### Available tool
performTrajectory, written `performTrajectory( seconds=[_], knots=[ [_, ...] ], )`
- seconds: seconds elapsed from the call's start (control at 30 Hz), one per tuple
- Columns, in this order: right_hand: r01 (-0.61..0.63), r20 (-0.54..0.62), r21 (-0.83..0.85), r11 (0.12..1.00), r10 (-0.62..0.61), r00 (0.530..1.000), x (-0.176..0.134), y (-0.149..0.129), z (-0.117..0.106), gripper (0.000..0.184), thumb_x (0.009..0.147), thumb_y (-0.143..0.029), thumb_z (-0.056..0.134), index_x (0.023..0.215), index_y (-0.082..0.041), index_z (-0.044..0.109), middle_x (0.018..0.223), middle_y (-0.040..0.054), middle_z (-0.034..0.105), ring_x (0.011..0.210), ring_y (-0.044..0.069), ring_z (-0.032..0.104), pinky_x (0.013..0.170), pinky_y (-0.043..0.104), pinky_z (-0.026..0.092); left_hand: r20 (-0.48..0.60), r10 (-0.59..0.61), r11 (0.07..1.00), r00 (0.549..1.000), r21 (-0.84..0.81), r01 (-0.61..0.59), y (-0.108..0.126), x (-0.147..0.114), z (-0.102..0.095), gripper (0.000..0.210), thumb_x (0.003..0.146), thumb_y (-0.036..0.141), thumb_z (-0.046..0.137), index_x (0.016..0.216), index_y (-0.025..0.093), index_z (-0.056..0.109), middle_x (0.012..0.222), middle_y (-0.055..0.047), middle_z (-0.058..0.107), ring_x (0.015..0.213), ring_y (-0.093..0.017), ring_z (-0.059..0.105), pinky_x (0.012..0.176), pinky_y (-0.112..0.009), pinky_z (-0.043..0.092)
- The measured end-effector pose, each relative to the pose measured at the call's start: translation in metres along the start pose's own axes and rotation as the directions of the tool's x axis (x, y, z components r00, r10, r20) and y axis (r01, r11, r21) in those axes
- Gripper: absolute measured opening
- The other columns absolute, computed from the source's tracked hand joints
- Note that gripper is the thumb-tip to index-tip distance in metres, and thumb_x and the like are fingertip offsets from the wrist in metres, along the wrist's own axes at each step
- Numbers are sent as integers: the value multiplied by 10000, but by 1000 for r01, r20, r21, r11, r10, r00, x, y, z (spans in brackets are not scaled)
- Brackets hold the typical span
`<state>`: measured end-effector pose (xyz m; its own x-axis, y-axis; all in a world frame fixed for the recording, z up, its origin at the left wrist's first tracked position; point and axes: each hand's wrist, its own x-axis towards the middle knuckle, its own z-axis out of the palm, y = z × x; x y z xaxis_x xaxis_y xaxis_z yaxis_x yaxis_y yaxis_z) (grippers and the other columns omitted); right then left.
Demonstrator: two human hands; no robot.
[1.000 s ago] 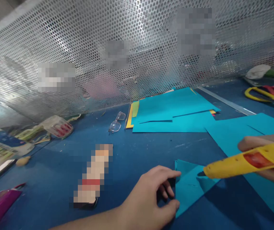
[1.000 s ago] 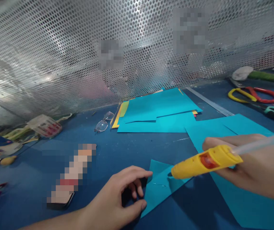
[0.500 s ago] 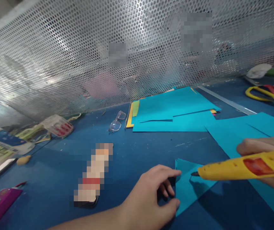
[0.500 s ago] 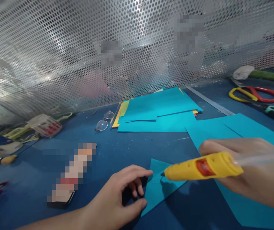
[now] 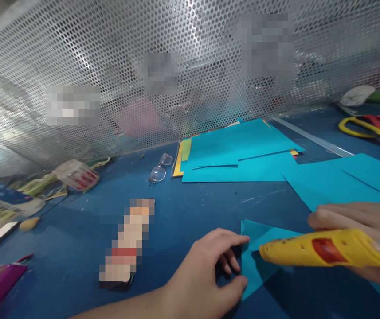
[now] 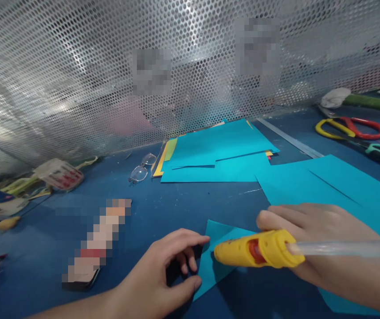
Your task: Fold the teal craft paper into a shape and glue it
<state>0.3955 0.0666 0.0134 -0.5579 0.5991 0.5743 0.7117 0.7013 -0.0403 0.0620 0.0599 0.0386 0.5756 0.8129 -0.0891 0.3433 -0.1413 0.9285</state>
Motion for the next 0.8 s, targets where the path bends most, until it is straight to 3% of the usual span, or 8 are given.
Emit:
performTrajectory(
  seconds=[0.17,0.3,0.47,0.57,0.67,0.8],
  knots=[
    [-107,19,-38,994,107,994,6,-12,-8,267,1168,-241,396,925,-351,425,688,-78,622,479,216,632,454,396,429,-4,12,1000,1000,3,-12,0,1,-1,626,827,177,754,1442,93,836,1151,-129,765,865,-194,702,868,-346,646],
    [-104,38,-16,994,105,994,4,-10,-6,243,1148,-304,375,927,-362,459,700,-58,644,502,251,659,448,420,480,-6,-1,1000,1000,8,1,1,3,-1,605,833,194,761,1427,110,841,1149,-126,767,866,-197,705,877,-359,650],
    [-77,27,9,997,77,997,1,4,-6,252,1153,-344,428,904,-363,463,613,-100,595,383,212,576,363,396,378,-6,8,1000,1000,5,-8,1,2,1,578,836,189,753,1404,131,844,1148,-117,768,859,-191,703,865,-353,650],
    [-59,23,-32,998,60,998,-1,3,-7,332,1213,-383,365,903,-356,479,693,-72,664,478,217,651,424,388,442,-10,10,1000,1000,3,-10,1,2,1,531,831,178,765,1355,156,855,1165,-111,775,861,-187,698,861,-349,648],
    [-90,38,-72,993,93,995,-1,-4,-7,382,1251,-401,287,918,-348,466,707,-67,631,509,217,637,482,396,428,-9,11,1000,1000,11,-11,2,1,0,561,834,167,766,1389,156,846,1186,-115,783,858,-182,695,862,-347,649],
    [-103,28,-95,990,106,994,-3,2,-7,269,1197,-306,357,951,-344,460,706,-63,624,521,220,629,515,393,431,-3,23,1000,1000,20,-23,1,0,0,568,840,165,752,1399,131,847,1207,-130,786,866,-183,705,867,-340,656]
  ],
)
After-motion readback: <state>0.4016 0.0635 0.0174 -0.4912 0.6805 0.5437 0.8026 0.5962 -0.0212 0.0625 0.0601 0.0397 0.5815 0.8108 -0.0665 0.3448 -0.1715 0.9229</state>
